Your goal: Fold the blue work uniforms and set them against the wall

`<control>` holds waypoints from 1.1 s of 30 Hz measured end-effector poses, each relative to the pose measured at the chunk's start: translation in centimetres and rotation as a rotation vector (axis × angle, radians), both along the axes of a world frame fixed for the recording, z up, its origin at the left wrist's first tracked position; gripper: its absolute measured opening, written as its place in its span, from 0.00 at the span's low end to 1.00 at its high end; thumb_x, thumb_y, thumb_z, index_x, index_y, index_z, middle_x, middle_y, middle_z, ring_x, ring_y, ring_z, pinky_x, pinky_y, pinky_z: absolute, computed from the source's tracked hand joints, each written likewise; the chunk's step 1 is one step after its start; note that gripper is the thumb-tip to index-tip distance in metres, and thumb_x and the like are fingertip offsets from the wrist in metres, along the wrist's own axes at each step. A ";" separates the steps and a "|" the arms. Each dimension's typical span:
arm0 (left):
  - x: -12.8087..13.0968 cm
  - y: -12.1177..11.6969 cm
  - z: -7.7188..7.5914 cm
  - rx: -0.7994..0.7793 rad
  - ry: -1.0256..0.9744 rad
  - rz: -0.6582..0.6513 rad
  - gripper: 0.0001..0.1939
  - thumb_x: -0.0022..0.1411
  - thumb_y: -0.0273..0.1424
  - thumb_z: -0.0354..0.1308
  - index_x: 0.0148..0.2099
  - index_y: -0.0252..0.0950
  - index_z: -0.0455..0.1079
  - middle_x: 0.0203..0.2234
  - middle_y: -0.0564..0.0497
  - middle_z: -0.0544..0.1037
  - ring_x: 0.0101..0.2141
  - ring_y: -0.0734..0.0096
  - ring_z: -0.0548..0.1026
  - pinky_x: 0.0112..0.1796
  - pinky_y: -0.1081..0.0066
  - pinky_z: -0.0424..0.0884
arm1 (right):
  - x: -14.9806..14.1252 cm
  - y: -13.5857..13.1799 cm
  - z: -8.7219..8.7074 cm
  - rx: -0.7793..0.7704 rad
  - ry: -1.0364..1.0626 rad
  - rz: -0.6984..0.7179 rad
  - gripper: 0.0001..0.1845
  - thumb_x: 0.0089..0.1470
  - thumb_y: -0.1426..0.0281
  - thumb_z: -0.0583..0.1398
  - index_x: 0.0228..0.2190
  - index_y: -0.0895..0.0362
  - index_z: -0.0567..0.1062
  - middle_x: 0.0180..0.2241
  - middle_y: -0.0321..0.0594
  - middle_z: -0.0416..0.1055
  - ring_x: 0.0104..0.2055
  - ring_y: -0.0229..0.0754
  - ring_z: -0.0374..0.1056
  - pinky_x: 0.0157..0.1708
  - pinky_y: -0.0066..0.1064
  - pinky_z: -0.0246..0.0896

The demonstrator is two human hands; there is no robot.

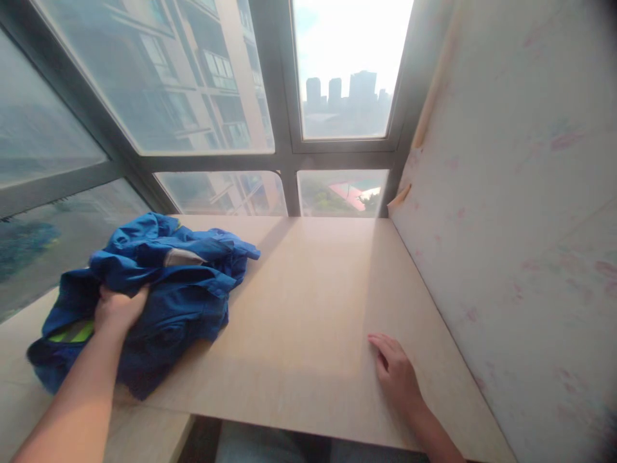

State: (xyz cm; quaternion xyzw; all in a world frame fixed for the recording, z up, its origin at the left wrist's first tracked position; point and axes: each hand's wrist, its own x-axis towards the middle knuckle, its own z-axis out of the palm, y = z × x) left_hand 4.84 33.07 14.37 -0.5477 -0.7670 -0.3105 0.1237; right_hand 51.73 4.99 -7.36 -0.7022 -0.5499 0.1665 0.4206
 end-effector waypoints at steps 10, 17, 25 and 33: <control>13.2 -10.7 -11.1 -0.025 -0.080 -0.926 0.13 0.65 0.33 0.49 0.44 0.41 0.75 0.44 0.48 0.81 0.46 0.62 0.78 0.51 0.62 0.73 | 1.5 1.9 1.2 -0.170 -0.187 0.164 0.20 0.52 0.74 0.55 0.44 0.51 0.80 0.54 0.43 0.72 0.58 0.48 0.64 0.59 0.44 0.58; 15.2 -5.6 -18.6 -0.405 0.284 -0.594 0.28 0.65 0.41 0.53 0.65 0.37 0.66 0.66 0.38 0.62 0.65 0.43 0.58 0.61 0.42 0.54 | 6.4 9.0 0.6 -0.326 -0.611 -0.146 0.26 0.61 0.65 0.52 0.58 0.57 0.70 0.66 0.53 0.56 0.67 0.56 0.51 0.63 0.52 0.45; 14.4 -5.3 -19.7 -0.443 0.304 -0.539 0.30 0.67 0.45 0.49 0.68 0.40 0.62 0.68 0.42 0.58 0.67 0.47 0.54 0.63 0.45 0.50 | 8.3 11.0 -2.0 -0.377 -0.739 -0.240 0.29 0.64 0.61 0.47 0.62 0.57 0.66 0.66 0.52 0.56 0.67 0.55 0.50 0.64 0.52 0.40; 14.5 -5.6 -20.0 -0.440 0.276 -0.527 0.29 0.68 0.43 0.48 0.67 0.41 0.62 0.68 0.43 0.59 0.67 0.50 0.55 0.63 0.47 0.51 | 8.7 10.8 -2.3 -0.326 -0.715 -0.239 0.28 0.65 0.61 0.46 0.59 0.58 0.69 0.64 0.53 0.59 0.66 0.55 0.52 0.63 0.51 0.42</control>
